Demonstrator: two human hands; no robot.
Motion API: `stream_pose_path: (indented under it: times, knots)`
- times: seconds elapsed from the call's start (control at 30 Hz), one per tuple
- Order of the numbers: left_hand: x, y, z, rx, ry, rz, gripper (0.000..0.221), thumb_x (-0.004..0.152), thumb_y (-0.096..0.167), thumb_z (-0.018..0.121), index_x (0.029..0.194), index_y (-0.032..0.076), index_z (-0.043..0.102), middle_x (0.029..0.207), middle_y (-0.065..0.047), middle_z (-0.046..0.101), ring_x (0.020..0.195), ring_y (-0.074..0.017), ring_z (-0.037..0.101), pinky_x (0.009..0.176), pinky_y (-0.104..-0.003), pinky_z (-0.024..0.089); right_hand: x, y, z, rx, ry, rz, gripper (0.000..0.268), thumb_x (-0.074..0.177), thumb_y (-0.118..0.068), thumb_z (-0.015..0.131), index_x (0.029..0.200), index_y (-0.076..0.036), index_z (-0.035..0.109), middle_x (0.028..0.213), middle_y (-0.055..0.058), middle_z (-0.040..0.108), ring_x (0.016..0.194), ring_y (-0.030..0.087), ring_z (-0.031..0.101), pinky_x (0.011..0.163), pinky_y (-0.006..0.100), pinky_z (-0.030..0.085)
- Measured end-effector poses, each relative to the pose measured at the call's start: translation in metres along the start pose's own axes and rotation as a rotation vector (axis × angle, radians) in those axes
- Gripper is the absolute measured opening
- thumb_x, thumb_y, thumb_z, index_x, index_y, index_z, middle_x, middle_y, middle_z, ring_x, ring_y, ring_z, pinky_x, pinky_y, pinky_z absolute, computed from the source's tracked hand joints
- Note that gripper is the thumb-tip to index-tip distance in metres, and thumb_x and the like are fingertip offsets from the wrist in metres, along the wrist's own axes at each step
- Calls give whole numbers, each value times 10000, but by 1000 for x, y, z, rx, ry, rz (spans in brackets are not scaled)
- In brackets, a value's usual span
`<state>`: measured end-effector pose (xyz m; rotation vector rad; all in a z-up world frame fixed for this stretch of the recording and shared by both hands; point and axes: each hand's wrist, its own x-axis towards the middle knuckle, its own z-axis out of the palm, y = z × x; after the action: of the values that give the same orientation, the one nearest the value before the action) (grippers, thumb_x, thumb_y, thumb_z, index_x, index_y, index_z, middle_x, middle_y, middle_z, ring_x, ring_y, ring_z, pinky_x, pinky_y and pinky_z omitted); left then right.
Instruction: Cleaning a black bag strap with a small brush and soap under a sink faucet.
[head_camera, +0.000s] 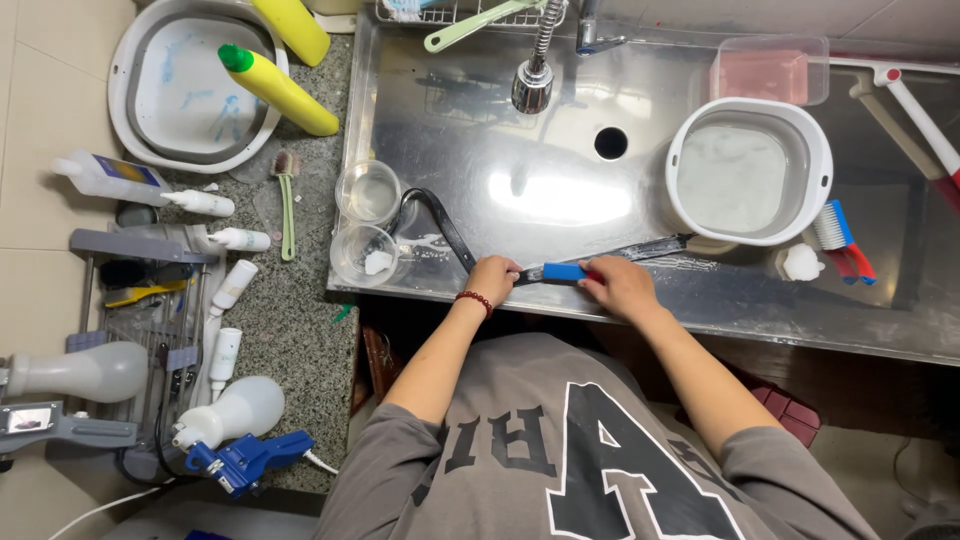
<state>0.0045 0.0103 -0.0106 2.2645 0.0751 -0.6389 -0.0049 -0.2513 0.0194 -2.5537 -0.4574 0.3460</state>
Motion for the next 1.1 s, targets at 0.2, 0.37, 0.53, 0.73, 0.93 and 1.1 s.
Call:
stream_pose_path:
  times: [0.2,0.37,0.53,0.73,0.93,1.1]
  knots:
    - [3,-10,7,-24,11,12,192,876,101,708,1043,104,804,1018,-178,759,985,-334,726,935,-398,557,-5,-1,9,-9,17,-20,307,872,-365,739,1137,-208,739,1040,42,735,980,298,693,810,426,561]
    - [2,-2,2,16,17,35,194,880,116,713,1051,106,803,1029,-174,755,993,-345,717,938,-409,551,-39,58,-34,-52,90,325,348,897,-392,718,1183,-194,723,1103,52,731,1004,302,693,809,432,556]
    - [-2,-3,4,50,29,1,180,881,132,713,1038,117,800,1017,-170,752,980,-350,716,924,-418,556,-43,53,-2,-36,252,437,359,933,-396,704,1210,-168,721,1136,76,732,1024,321,694,853,434,552]
    - [-2,-31,-6,131,123,48,146,862,127,726,986,105,798,995,-169,754,961,-351,720,900,-426,565,-60,77,-28,-32,241,398,364,916,-370,706,1218,-166,719,1084,85,729,996,327,690,837,450,552]
    - [-16,3,-23,401,45,-33,181,881,133,703,1044,150,781,1085,-103,748,1071,-303,682,965,-484,482,-53,49,-17,-80,257,458,338,922,-350,701,1199,-157,717,1093,84,730,996,328,690,811,451,552]
    - [-19,69,-4,449,53,416,494,729,156,787,1215,170,695,1166,-88,603,1142,-293,551,930,-487,410,-48,24,-4,40,187,403,363,919,-380,695,1212,-167,704,1078,90,730,989,333,698,814,449,557]
